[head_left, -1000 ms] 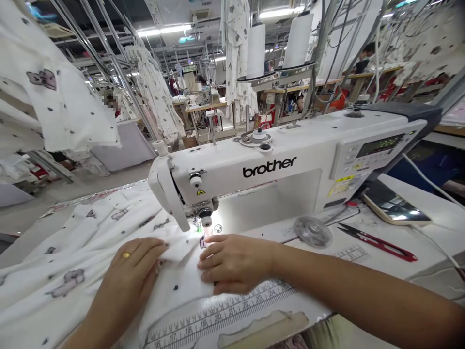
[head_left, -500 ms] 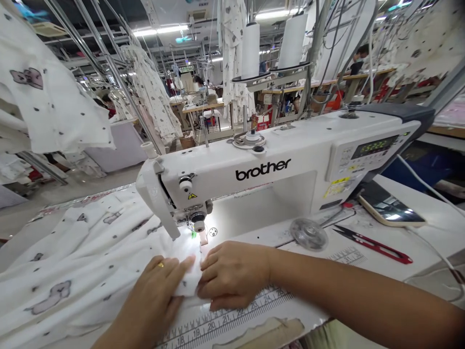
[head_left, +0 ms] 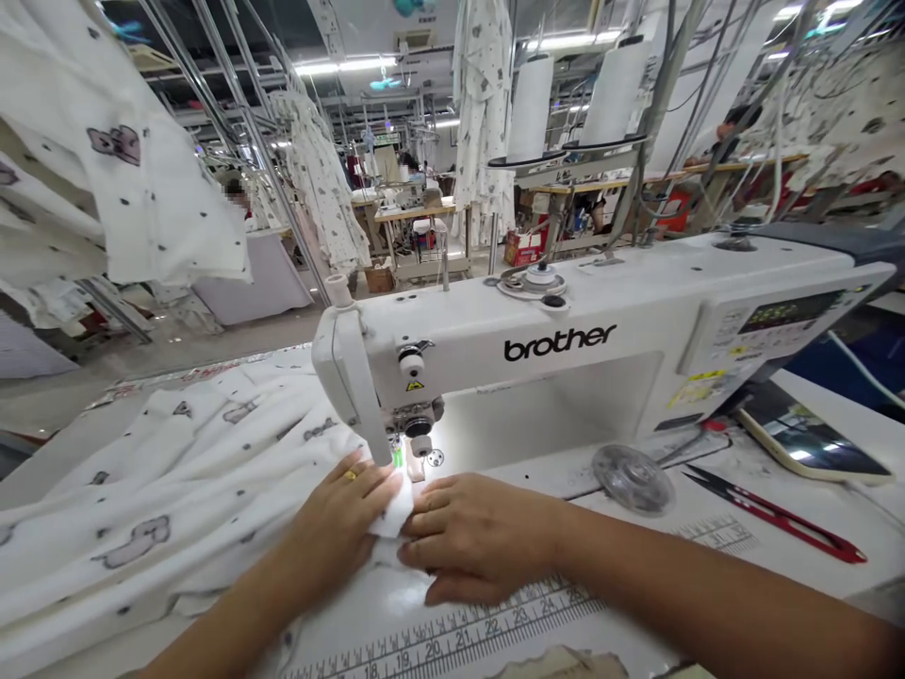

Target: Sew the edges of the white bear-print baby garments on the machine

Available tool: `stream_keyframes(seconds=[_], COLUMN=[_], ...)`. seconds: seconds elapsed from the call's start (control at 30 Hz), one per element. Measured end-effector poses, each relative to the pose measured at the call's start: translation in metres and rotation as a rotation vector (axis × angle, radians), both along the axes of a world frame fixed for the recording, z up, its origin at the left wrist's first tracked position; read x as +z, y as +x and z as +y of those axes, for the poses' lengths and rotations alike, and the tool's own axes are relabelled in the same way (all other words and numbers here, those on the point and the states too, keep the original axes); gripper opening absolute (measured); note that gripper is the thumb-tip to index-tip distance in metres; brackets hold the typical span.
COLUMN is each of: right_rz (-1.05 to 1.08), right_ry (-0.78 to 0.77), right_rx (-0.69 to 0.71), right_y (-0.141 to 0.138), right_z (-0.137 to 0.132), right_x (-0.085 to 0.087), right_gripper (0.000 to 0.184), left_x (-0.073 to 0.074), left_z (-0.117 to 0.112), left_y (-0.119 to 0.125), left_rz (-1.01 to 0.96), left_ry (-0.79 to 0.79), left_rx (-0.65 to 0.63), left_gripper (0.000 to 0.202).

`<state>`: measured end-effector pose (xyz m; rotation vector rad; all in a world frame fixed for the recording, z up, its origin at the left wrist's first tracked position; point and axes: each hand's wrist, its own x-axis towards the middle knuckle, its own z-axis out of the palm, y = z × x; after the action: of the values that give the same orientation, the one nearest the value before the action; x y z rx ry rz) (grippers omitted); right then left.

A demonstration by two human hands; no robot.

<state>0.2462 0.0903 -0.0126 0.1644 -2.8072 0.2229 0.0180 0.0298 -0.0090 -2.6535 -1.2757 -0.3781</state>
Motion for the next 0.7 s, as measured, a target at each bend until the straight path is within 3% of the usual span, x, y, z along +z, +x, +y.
stream_keyframes(seconds=[0.13, 0.27, 0.43, 0.7], right_rz=[0.006, 0.009, 0.003, -0.021], right_ry=[-0.015, -0.025, -0.042, -0.097], right_rx=[-0.017, -0.016, 0.011, -0.098], right_y=[0.000, 0.000, 0.002, 0.003], right_z=[0.004, 0.007, 0.006, 0.005], right_x=[0.002, 0.006, 0.010, 0.007], right_gripper=[0.025, 0.025, 0.025, 0.024], left_x=[-0.003, 0.004, 0.015, 0.005], left_z=[0.006, 0.001, -0.012, -0.006], left_y=[-0.002, -0.001, 0.009, 0.012], left_rz=[0.039, 0.012, -0.119, -0.118], left_ry=[-0.038, -0.090, -0.118, -0.060], left_rx=[0.053, 0.069, -0.078, -0.004], left_gripper=[0.044, 0.047, 0.026, 0.022])
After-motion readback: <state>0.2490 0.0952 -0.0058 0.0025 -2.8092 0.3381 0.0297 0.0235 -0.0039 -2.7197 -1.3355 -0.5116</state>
